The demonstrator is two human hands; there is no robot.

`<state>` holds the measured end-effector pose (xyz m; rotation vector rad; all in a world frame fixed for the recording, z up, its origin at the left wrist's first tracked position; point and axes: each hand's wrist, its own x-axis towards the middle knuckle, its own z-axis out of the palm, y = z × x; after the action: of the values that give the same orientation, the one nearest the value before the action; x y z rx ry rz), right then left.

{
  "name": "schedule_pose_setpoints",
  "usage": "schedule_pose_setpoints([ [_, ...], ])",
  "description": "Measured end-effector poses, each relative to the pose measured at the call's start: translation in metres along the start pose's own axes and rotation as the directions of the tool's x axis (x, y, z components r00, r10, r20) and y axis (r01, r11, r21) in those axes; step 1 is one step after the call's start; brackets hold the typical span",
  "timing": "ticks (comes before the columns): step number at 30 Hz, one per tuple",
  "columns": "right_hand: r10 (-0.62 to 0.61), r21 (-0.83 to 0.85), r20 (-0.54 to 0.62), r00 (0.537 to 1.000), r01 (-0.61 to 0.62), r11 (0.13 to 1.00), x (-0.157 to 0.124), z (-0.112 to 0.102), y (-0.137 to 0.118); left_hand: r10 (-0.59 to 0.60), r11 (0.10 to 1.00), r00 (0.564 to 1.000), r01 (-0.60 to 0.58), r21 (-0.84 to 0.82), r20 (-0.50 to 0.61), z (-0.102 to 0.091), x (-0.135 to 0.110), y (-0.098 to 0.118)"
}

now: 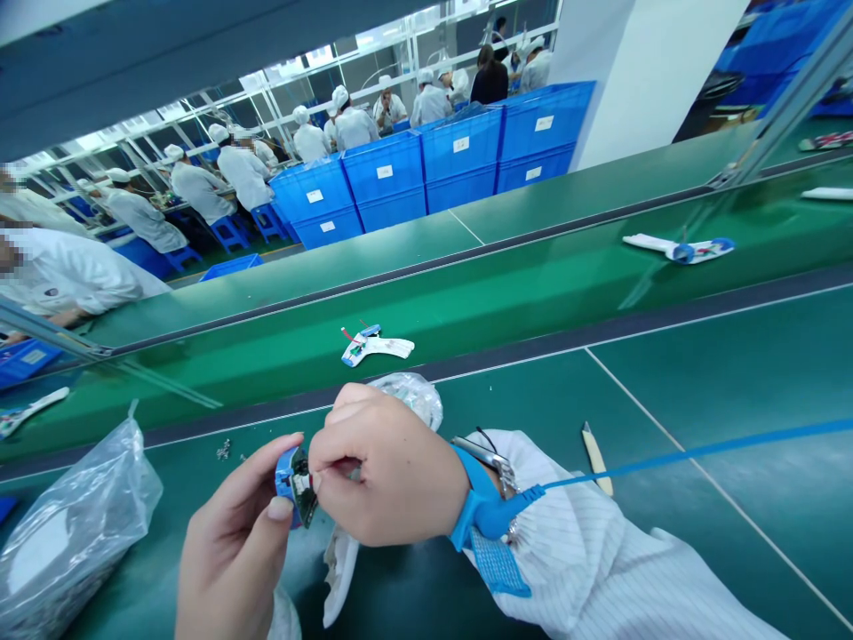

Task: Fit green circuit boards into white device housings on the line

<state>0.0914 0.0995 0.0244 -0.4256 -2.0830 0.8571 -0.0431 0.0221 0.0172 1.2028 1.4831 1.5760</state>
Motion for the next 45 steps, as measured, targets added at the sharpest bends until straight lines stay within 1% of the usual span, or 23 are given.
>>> schedule_pose_setpoints([
  [2,0.005,-0.006,0.031,1.0,-0.005,1.0,0.0,-0.002,0.0,0.08,0.993,0.997,-0.08,0.082,0.0,-0.001,0.0,0.0],
  [4,0.008,0.012,0.067,0.998,-0.009,1.0,0.001,-0.003,0.0,0.147,0.978,0.989,-0.15,0.144,0.034,-0.002,0.0,-0.001],
  [7,-0.006,0.066,0.123,0.992,-0.002,0.998,0.002,-0.005,0.002,0.196,0.953,0.975,-0.213,0.213,0.101,-0.006,0.001,-0.001],
  [10,0.006,0.088,0.116,0.993,-0.016,0.996,0.003,-0.005,0.003,0.22,0.932,0.966,-0.25,0.263,0.138,-0.007,0.001,-0.001],
  [13,0.043,0.064,0.091,0.995,-0.049,0.997,0.002,-0.002,0.002,0.248,0.912,0.957,-0.283,0.298,0.151,-0.004,-0.001,-0.003],
  [17,0.076,0.035,0.094,0.993,-0.079,0.996,-0.001,0.001,-0.002,0.208,0.912,0.971,-0.235,0.336,0.114,0.004,-0.008,-0.005],
  [20,0.104,0.021,0.096,0.99,-0.106,0.994,-0.003,0.001,-0.005,0.16,0.884,0.98,-0.196,0.424,0.121,0.008,-0.016,-0.007],
  [22,0.105,0.011,0.087,0.991,-0.107,0.994,-0.004,0.001,-0.007,0.153,0.82,0.981,-0.192,0.539,0.117,0.009,-0.02,-0.008],
  [25,0.091,0.001,0.064,0.994,-0.091,0.996,-0.005,0.004,-0.006,0.166,0.695,0.979,-0.198,0.691,0.114,0.01,-0.025,-0.01],
  [27,0.079,0.008,0.076,0.994,-0.08,0.997,-0.005,0.006,-0.006,0.17,0.638,0.978,-0.202,0.743,0.12,0.011,-0.027,-0.011],
  [29,0.072,0.01,0.089,0.993,-0.073,0.997,-0.005,0.008,-0.005,0.167,0.606,0.978,-0.201,0.77,0.125,0.011,-0.026,-0.011],
  [31,0.074,-0.005,0.097,0.993,-0.074,0.997,-0.003,0.008,-0.003,0.135,0.616,0.977,-0.214,0.759,0.165,0.009,-0.021,-0.012],
  [33,0.121,-0.05,0.157,0.98,-0.114,0.992,0.001,0.002,0.003,0.08,0.664,0.96,-0.253,0.703,0.269,0.006,-0.015,-0.012],
  [35,0.289,-0.173,0.177,0.941,-0.259,0.95,0.006,-0.012,0.017,0.052,0.725,0.941,-0.266,0.636,0.334,0.003,-0.009,-0.013],
  [36,0.396,-0.253,0.127,0.909,-0.356,0.899,0.009,-0.022,0.027,0.05,0.753,0.946,-0.246,0.61,0.32,0.002,-0.006,-0.012],
  [37,0.494,-0.328,0.017,0.869,-0.462,0.824,0.011,-0.035,0.038,0.048,0.778,0.959,-0.211,0.591,0.279,0.0,-0.004,-0.011],
  [38,0.554,-0.377,-0.12,0.824,-0.554,0.742,0.013,-0.049,0.052,0.039,0.797,0.973,-0.168,0.581,0.228,-0.001,-0.003,-0.01],
  [39,0.585,-0.408,-0.265,0.767,-0.639,0.652,0.014,-0.065,0.067,0.02,0.805,0.981,-0.131,0.578,0.194,-0.002,-0.002,-0.008],
  [40,0.594,-0.423,-0.409,0.693,-0.721,0.549,0.014,-0.08,0.082,-0.003,0.799,0.984,-0.103,0.593,0.176,-0.003,-0.001,-0.006],
  [42,0.595,-0.414,-0.591,0.544,-0.838,0.356,0.012,-0.104,0.112,-0.055,0.749,0.978,-0.093,0.656,0.202,-0.005,0.001,-0.004],
  [43,0.605,-0.404,-0.634,0.482,-0.873,0.272,0.01,-0.111,0.126,-0.073,0.721,0.969,-0.111,0.684,0.234,-0.006,0.002,-0.004],
  [44,0.625,-0.404,-0.646,0.438,-0.891,0.207,0.008,-0.114,0.139,-0.082,0.699,0.958,-0.141,0.701,0.275,-0.007,0.003,-0.004],
  [45,0.657,-0.418,-0.63,0.414,-0.894,0.162,0.006,-0.112,0.151,-0.082,0.686,0.944,-0.18,0.705,0.321,-0.008,0.003,-0.005],
])
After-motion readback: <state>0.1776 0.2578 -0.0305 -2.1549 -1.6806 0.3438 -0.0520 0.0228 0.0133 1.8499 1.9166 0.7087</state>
